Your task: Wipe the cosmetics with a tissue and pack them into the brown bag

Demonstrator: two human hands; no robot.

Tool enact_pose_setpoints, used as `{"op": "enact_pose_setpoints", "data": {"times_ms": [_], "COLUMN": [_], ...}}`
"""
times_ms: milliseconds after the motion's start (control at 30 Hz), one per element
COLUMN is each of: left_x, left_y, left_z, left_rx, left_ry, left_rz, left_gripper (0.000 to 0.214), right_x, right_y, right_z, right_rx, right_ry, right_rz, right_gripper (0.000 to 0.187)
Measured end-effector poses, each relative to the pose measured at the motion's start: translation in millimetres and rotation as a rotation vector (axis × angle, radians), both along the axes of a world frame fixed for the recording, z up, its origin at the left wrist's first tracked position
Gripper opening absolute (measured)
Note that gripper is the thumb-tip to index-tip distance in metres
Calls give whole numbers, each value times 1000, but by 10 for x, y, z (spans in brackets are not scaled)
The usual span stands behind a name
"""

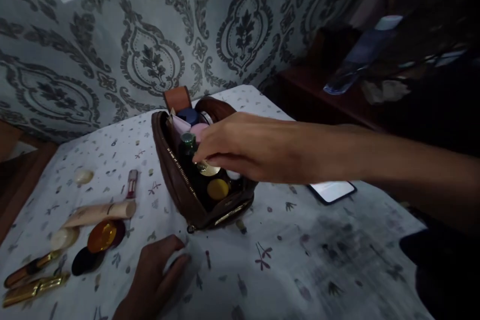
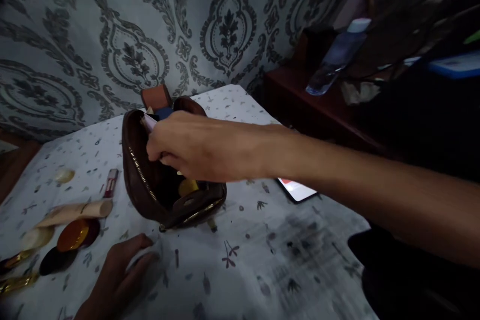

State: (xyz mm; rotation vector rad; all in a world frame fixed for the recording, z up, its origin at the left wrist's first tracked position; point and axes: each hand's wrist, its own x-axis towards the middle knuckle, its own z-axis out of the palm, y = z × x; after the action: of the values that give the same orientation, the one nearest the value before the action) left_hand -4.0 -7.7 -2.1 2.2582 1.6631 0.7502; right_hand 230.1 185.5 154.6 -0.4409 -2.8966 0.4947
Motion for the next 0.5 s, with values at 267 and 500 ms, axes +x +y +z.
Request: {"op": "enact_pose_setpoints", "data": {"times_ms": [267, 500], "left_x": [-91, -189], "left_y": [-205, -270], "left_z": [-185, -192], "left_rx": [-75, -65], "left_ry": [41, 92], "left_rz": [198, 226], "left_gripper": [37, 29], "right_x": [604, 728], "right_y": [-454, -888], "right_z": [-592, -1192], "right_rx": [-94, -220], "right_ry": [334, 525], "right_rz": [-228, -266], "right_gripper": [34, 15]}}
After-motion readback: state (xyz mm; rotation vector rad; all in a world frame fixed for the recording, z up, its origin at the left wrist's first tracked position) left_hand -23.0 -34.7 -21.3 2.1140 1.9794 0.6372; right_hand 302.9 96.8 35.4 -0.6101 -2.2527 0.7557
